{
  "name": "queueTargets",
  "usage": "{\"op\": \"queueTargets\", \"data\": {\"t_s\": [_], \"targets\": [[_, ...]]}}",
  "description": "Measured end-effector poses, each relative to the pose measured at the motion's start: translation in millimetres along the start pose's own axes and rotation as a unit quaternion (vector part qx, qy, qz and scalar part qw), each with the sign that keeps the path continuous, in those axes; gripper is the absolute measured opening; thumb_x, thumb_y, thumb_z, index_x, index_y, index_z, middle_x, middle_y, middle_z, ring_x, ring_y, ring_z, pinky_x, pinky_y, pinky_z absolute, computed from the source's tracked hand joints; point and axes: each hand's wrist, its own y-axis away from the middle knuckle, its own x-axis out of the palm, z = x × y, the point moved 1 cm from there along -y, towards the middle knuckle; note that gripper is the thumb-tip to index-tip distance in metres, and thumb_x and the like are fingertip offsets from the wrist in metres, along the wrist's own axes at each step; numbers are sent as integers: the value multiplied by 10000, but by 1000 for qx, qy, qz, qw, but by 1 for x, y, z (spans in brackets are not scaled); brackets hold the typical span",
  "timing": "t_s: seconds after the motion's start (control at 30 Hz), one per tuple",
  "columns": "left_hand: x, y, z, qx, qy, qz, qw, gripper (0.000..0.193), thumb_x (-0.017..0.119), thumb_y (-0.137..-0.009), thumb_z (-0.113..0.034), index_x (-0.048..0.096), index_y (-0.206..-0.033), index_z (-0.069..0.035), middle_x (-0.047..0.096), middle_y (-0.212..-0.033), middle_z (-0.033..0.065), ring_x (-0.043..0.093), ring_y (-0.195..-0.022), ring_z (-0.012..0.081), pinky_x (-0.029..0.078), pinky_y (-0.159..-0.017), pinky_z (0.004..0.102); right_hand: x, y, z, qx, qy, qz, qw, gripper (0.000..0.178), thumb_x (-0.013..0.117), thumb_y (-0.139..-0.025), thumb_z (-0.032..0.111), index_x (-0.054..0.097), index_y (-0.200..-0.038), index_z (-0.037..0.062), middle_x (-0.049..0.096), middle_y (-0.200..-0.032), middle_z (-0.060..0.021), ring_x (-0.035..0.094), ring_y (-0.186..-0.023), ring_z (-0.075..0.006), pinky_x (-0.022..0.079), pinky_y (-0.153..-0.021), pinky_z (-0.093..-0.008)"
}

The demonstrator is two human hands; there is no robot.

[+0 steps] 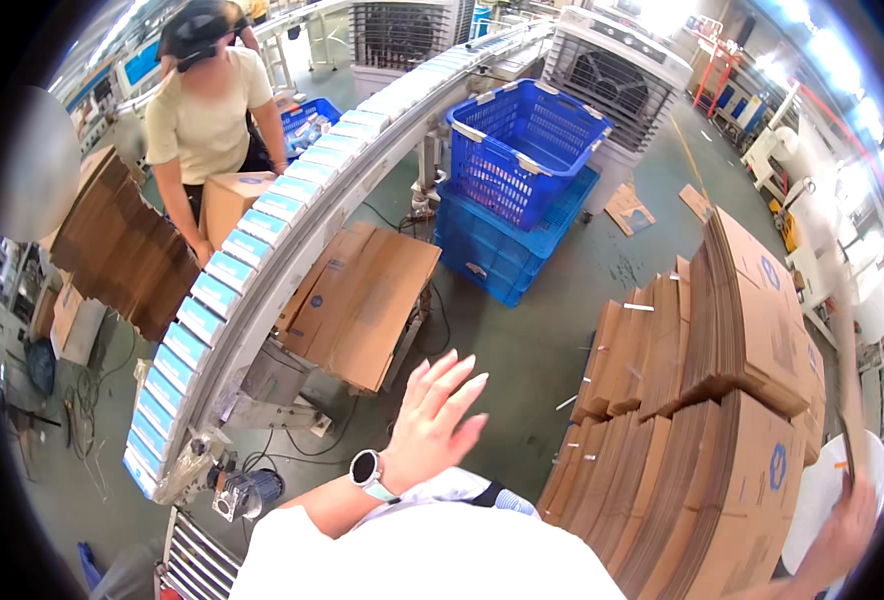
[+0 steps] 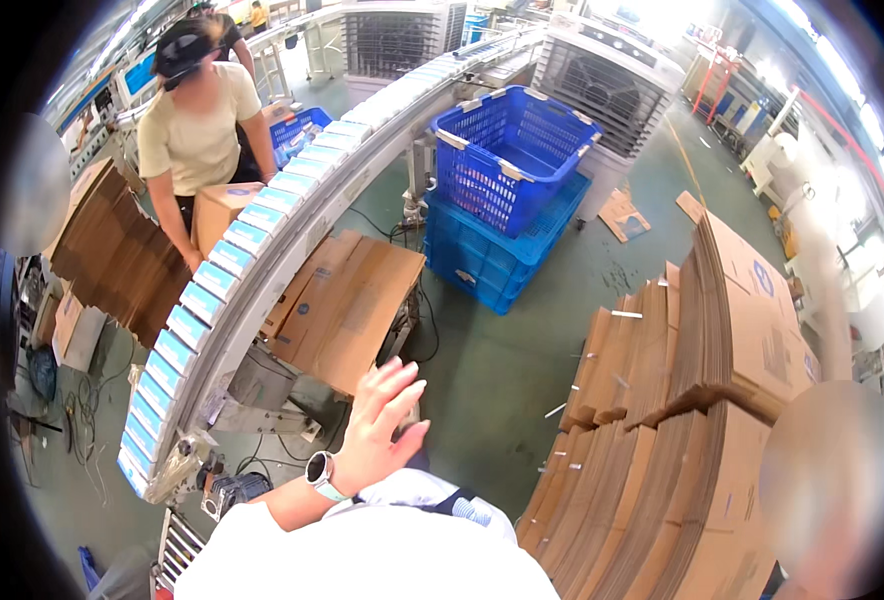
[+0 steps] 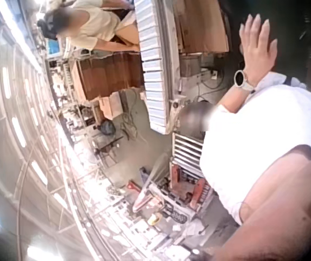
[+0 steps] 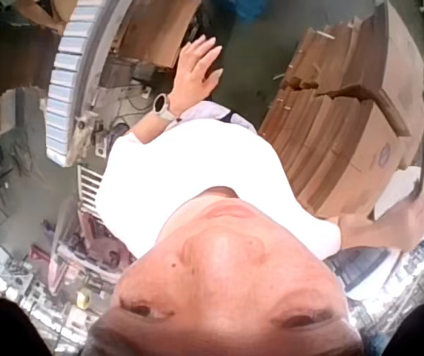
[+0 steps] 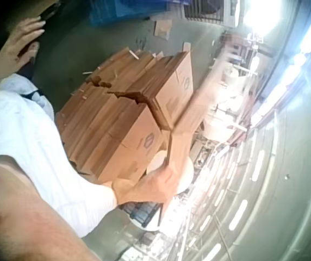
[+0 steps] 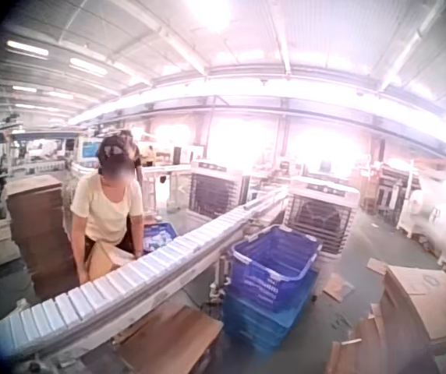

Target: The person takes stacks of small blue and white boxes from a conveyor belt and places them into a larger cardboard box. They arrange the boxes in rows to fill the container and then move the filled box to a nearby cart.

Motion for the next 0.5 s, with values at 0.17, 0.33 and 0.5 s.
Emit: {"op": "queueTargets", "data": {"t_s": [0.17,0.33,0.5], "targets": [[-25,-29,97,-151,-255,-219,930,676,567,-773,-372,304,-1309,-56,209,-1377,186,88,-1297,395,60,-994,573,11,-201,260,-351,-479,-151,790,142,567,-565,59,525,-700,50,510,-662,-59,533,-647,-223,418,-565,-320],[-50,-104,204,-314,-436,-120,835,344,424,-857,-351,613,-914,-68,594,-975,84,456,-1078,261,104,-961,609,102,-302,539,-422,-662,-138,604,115,612,-711,198,556,-703,98,576,-725,-9,574,-729,-188,435,-665,-327],[-48,-163,250,-433,-381,-10,817,384,487,-809,-404,628,-699,-64,613,-679,121,588,-680,272,340,-851,492,133,-348,663,-379,-691,-180,589,393,612,-745,215,517,-1114,120,529,-1114,-54,433,-1118,-221,268,-957,-449]]}}
